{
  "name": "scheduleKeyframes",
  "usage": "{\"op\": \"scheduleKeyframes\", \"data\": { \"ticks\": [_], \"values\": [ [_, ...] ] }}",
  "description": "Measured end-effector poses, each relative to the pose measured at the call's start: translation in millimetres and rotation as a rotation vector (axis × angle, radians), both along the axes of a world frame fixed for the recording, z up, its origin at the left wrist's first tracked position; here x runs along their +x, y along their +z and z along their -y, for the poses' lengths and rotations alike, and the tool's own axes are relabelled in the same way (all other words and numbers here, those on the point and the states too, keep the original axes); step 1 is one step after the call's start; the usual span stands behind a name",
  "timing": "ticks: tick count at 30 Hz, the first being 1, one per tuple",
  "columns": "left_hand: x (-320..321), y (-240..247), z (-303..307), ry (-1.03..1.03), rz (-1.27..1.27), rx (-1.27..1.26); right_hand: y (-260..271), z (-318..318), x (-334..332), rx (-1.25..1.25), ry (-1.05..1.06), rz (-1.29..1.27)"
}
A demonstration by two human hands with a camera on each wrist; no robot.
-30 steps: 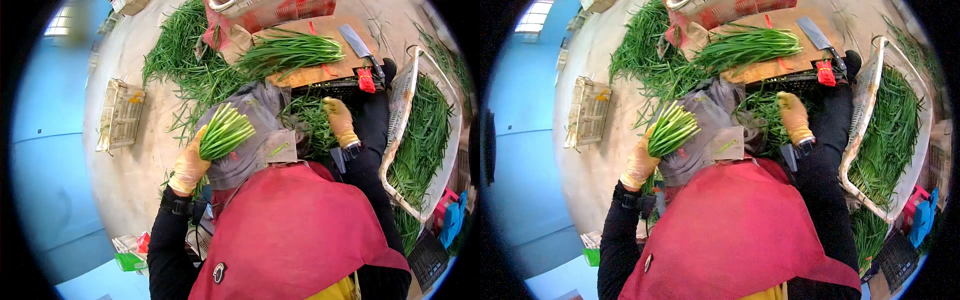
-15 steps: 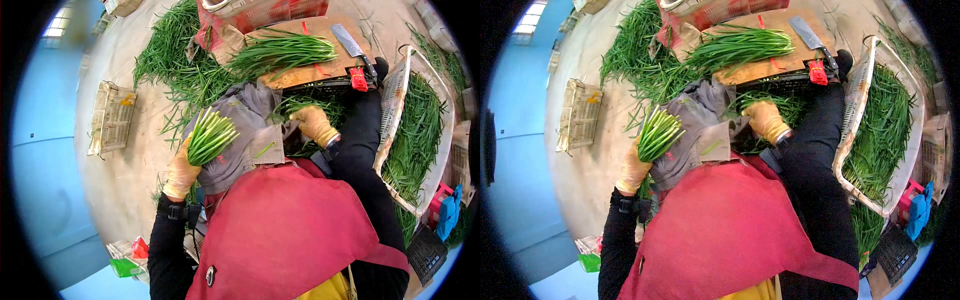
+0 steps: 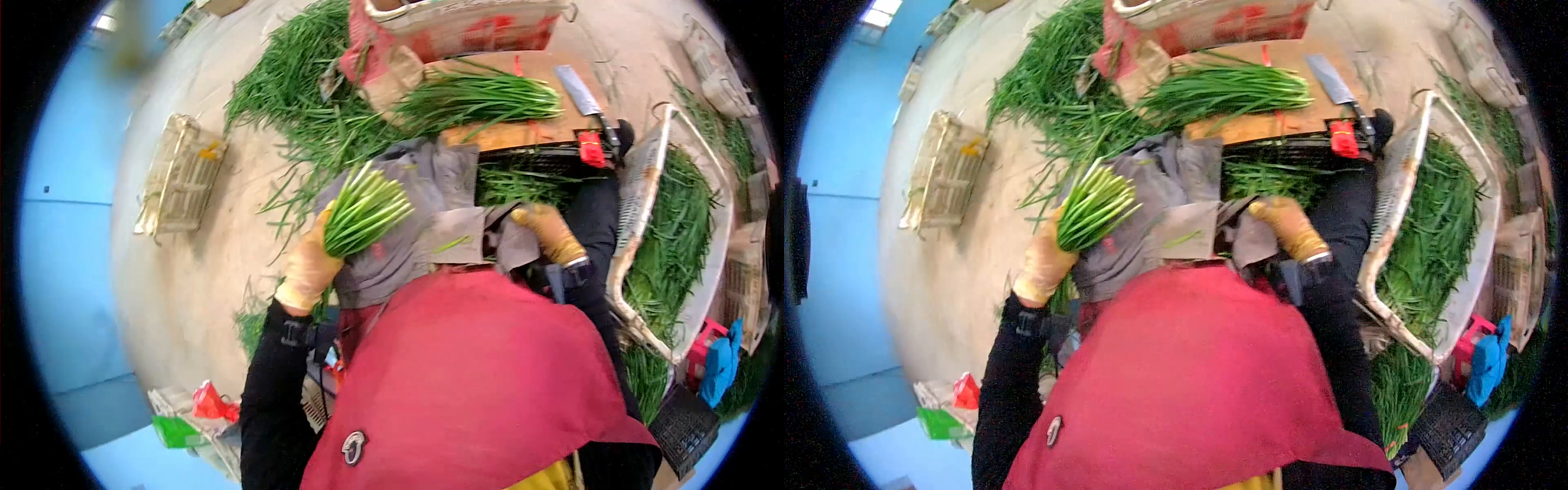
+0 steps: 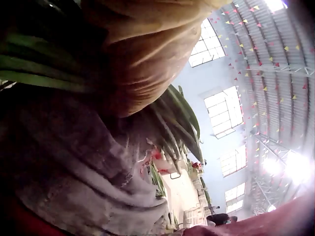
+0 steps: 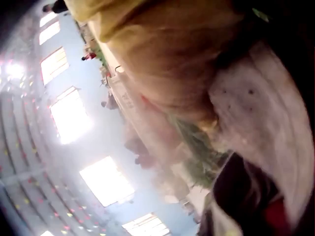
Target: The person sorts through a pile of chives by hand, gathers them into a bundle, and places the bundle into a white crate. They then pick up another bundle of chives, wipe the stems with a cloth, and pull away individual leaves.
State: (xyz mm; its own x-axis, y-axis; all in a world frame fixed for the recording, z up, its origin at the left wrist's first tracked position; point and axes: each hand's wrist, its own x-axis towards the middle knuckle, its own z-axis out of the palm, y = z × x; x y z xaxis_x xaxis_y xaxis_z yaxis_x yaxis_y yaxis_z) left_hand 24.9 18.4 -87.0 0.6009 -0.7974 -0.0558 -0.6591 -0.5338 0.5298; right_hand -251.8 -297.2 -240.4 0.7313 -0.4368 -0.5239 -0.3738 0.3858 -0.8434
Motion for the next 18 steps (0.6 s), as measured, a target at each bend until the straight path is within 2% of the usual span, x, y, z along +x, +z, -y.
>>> {"op": "scheduleKeyframes", "data": {
  "ticks": [1,2,4,6,8,9,10,11,12,13,14,16,18],
  "values": [
    [-1,5,0,-0.007,0.007,0.003,17,2,6,0.152,-0.002,0.166],
    [0,7,3,-0.098,0.008,-0.084,44,13,9,0.29,-0.011,0.333],
    [-1,15,6,0.022,-0.029,0.077,106,26,15,0.334,0.035,0.503],
    [-2,18,12,0.027,0.014,0.194,129,33,23,0.199,-0.021,0.422],
    [-5,25,18,0.021,0.037,0.276,167,11,52,0.148,0.072,0.545],
    [-9,31,24,0.007,0.039,0.299,169,5,73,-0.125,0.201,0.652],
    [-11,35,28,-0.011,0.042,0.322,183,-7,89,-0.268,0.365,0.496],
    [-6,26,27,-0.063,0.116,0.322,190,-29,109,-0.35,0.481,0.479],
    [-5,22,28,-0.081,0.16,0.354,167,-57,131,-0.603,0.479,0.586],
    [-4,19,29,-0.099,0.203,0.386,183,-78,139,-0.998,0.558,0.498],
    [-4,18,31,-0.114,0.246,0.416,150,-96,157,-1.084,0.591,0.512],
    [-6,22,37,-0.083,0.221,0.513,112,-104,167,-1.222,0.408,0.502],
    [-5,20,33,-0.061,0.219,0.511,95,-92,151,-1.047,0.382,0.269]
  ]
}}
